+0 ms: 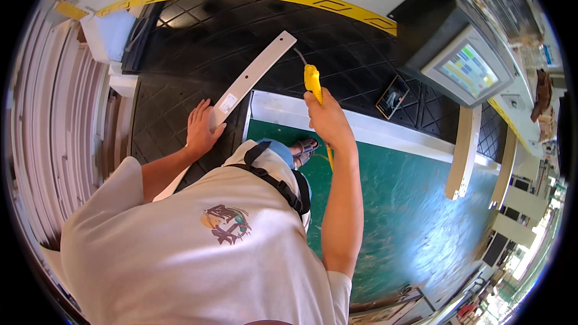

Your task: The person cleans wood pieces by blowing air on them with a yellow air gun nozzle, handling the pieces by hand to move and position them on a machine surface.

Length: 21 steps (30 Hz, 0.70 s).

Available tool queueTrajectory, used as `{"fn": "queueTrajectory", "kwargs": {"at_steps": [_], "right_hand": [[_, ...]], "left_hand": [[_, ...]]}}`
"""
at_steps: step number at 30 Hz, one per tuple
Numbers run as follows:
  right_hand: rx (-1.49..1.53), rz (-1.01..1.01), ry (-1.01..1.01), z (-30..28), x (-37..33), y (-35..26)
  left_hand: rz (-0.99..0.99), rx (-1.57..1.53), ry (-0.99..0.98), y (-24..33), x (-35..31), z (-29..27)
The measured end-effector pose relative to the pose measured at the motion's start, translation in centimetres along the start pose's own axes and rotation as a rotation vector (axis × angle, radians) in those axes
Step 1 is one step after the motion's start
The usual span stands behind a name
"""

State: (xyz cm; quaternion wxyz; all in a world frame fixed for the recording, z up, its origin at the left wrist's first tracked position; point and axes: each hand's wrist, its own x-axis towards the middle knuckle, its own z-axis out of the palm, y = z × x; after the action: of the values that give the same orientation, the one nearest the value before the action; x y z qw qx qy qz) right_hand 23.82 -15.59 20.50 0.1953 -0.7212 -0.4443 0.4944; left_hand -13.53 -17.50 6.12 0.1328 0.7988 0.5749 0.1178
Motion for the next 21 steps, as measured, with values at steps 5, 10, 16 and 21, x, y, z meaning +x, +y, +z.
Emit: {"fn": "queueTrajectory", "kwargs": {"at_steps": [5, 10, 16, 21], "right_hand": [[-0.001, -0.030, 0.015, -0.1, -1.4, 0.1], [0.361, 0.088, -0.095, -1.5, -6.1, 3.4], [0.841, 0.048, -0.176, -1.6, -16.8, 13.8], [0.983, 0.103, 0.077, -2.9, -26.7, 16.1]], "left_hand": [[0.023, -0.037, 0.044, -0.8, -0.4, 0.8], [0.027, -0.064, -0.018, 0.5, 1.0, -0.6], [0.141, -0.235, -0.302, 9.8, 3.2, -1.7], [0.585, -0.245, -0.550, 16.5, 7.4, 1.2]]}}
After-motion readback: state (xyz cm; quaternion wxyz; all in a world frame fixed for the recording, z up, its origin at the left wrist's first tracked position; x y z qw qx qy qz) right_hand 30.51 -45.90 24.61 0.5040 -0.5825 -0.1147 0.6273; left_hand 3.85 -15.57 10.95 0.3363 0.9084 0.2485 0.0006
